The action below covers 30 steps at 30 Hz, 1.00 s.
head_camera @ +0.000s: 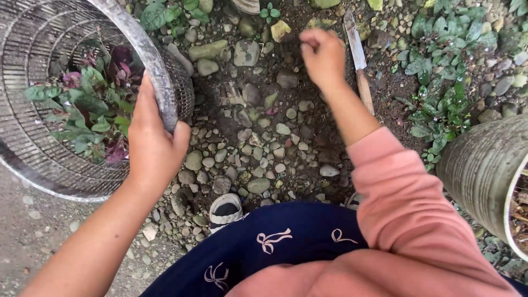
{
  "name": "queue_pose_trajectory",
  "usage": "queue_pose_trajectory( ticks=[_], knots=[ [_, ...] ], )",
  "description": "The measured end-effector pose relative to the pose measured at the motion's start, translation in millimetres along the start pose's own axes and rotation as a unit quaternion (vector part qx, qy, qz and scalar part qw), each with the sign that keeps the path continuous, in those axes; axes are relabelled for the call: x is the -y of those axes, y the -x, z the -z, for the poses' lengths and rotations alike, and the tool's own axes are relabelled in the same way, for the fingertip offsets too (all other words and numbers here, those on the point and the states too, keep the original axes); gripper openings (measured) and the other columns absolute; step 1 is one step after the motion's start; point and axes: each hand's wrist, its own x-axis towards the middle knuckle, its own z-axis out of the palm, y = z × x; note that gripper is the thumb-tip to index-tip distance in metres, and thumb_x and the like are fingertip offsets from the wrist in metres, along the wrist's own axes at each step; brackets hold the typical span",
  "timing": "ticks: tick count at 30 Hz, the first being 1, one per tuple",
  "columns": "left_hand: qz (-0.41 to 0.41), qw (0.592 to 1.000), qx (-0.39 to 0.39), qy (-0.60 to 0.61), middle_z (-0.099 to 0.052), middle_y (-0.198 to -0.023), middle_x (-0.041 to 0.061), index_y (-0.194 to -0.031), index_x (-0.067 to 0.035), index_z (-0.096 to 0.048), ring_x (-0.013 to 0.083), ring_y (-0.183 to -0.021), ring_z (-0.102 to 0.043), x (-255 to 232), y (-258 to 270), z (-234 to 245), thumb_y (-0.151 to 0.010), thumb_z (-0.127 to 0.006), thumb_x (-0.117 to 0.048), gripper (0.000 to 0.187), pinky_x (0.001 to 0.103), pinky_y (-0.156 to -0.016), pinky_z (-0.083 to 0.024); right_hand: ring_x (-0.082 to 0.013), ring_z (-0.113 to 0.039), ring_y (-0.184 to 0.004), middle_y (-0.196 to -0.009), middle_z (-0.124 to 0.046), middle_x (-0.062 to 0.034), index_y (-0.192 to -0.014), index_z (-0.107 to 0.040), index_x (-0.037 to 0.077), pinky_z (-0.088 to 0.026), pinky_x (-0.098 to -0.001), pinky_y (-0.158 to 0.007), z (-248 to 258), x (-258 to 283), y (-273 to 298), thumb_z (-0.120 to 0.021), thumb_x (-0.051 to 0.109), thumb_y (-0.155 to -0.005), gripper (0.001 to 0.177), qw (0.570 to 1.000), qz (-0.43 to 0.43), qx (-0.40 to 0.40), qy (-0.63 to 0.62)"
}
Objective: The person is weeding a garden area, using a small knife to loosen the soil and then pulling the weeds out by hand and placing them into a basket.
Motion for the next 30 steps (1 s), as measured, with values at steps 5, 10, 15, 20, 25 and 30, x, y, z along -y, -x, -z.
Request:
queue_pose_trajectory(
  ticks=[5, 10, 15, 20, 25, 30],
  knots=[
    [0.007, 1.0, 0.007, -0.007, -0.035, -0.161, 0.036, -0.159, 0.008, -0.018, 0.0496, -0.149, -0.041, 5.0, -0.7, -1.2, -0.095, -0.058, 0.0, 0.075, 0.052, -0.123, -0.039, -0.0309, -0.039, -0.119, -0.126, -0.047, -0.0078, -0.145, -0.059, 0.031, -0.035, -0.0462, -0.104, -6.5, -80.3, -6.9, -0.077, 0.039, -0.09, 0.059, 0.956, -0.063, 0.168, 0.231],
    [-0.014, 1.0, -0.005, -0.014, -0.038, -0.159, 0.039, -0.158, 0.009, -0.018, 0.0526, -0.145, -0.045, 6.1, -0.3, -2.6, -0.096, -0.057, 0.003, 0.074, 0.054, -0.121, -0.043, -0.0346, -0.044, -0.108, -0.113, -0.052, -0.008, -0.117, -0.078, 0.023, -0.036, -0.0487, -0.091, -33.0, -125.9, -16.4, -0.078, 0.033, -0.089, 0.03, 0.933, 0.111, 0.099, 0.329],
    [-0.002, 1.0, -0.006, -0.011, -0.037, -0.158, 0.039, -0.158, 0.009, -0.019, 0.0518, -0.141, -0.048, -2.2, -3.3, -1.4, -0.094, -0.056, 0.009, 0.074, 0.053, -0.117, -0.05, -0.0326, -0.047, -0.103, -0.104, -0.059, -0.0069, -0.103, -0.08, 0.018, -0.037, -0.0463, -0.088, -42.1, -124.8, -13.7, -0.075, 0.03, -0.087, 0.02, 0.895, 0.177, 0.053, 0.406],
    [0.009, 1.0, 0.0, -0.01, -0.037, -0.16, 0.036, -0.159, 0.005, -0.015, 0.0517, -0.146, -0.042, 12.8, -1.1, -8.5, -0.093, -0.058, -0.001, 0.08, 0.056, -0.121, -0.041, -0.0322, -0.051, -0.104, -0.103, -0.068, -0.0059, -0.106, -0.08, 0.016, -0.036, -0.046, -0.087, -41.0, -129.5, -25.1, -0.07, 0.021, -0.092, 0.018, 0.924, 0.135, 0.026, 0.357],
    [0.009, 1.0, 0.001, 0.006, -0.036, -0.161, 0.033, -0.16, 0.004, -0.018, 0.0495, -0.146, -0.042, 14.6, -1.4, -10.3, -0.092, -0.058, -0.001, 0.078, 0.056, -0.119, -0.042, -0.0352, -0.056, -0.099, -0.107, -0.071, -0.0081, -0.101, -0.073, 0.012, -0.047, -0.0491, -0.077, -29.9, -142.9, -44.8, -0.069, 0.02, -0.101, 0.009, 0.989, 0.038, -0.061, 0.131],
    [0.036, 0.999, 0.016, 0.012, -0.033, -0.161, 0.033, -0.159, 0.007, -0.017, 0.0476, -0.148, -0.036, 10.3, -4.7, -10.7, -0.093, -0.059, 0.0, 0.078, 0.054, -0.124, -0.033, -0.0243, -0.064, -0.108, -0.107, -0.076, -0.0009, -0.104, -0.075, 0.019, -0.048, -0.0469, -0.099, 0.5, 48.2, 14.1, -0.072, 0.023, -0.097, 0.009, 0.992, 0.074, -0.098, -0.027]
  ],
)
